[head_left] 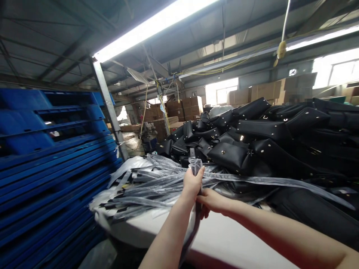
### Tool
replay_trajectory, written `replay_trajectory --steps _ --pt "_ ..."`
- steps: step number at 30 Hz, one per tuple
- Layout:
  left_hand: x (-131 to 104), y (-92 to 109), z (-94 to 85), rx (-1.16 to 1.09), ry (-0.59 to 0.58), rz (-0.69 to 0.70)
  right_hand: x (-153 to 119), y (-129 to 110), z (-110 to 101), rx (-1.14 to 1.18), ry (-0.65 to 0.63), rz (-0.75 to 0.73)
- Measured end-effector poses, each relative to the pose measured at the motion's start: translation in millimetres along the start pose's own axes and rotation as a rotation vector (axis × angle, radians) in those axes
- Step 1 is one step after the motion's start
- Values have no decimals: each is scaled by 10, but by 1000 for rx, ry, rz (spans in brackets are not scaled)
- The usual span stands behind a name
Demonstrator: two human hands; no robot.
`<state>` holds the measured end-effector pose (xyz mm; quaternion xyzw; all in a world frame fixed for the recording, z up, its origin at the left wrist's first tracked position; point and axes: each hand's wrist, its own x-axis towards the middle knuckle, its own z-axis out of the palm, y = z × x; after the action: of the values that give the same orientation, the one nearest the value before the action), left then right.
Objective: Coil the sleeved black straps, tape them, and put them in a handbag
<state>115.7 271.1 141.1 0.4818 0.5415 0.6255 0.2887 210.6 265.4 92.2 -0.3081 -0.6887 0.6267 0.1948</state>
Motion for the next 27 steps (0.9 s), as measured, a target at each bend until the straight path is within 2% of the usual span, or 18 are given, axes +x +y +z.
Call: replay_trajectory --steps 3,6,10,13,15,16,18,20,21,24,27 --pt "-1 -8 -170 29 48 13 16 5 -82 -65 12 -33" --pt "-12 -61 -307 118 89 88 29 -12 -72 -89 -7 -55" --pt "-71 -253 -304 193 121 80 93 -25 102 14 -111 -57" --pt "-94 -363 -280 208 151 35 152 6 229 34 -87 -43" --pt "-65 -365 -374 203 166 23 187 18 238 69 -51 -7" --pt "-42 -346 -474 198 182 23 205 16 212 98 -43 13" --pt "-5 -288 -783 183 238 19 236 -3 99 152 -33 64" --pt "-21 -247 -1198 170 286 -16 258 -36 -71 194 -4 115" --pt "-60 -249 -1421 165 275 -54 265 -55 -166 212 25 132" --pt "-309 -371 -2023 171 144 -233 291 -120 -428 247 122 150" --pt "-719 -620 -2380 136 -94 -483 358 -221 -593 235 171 140"
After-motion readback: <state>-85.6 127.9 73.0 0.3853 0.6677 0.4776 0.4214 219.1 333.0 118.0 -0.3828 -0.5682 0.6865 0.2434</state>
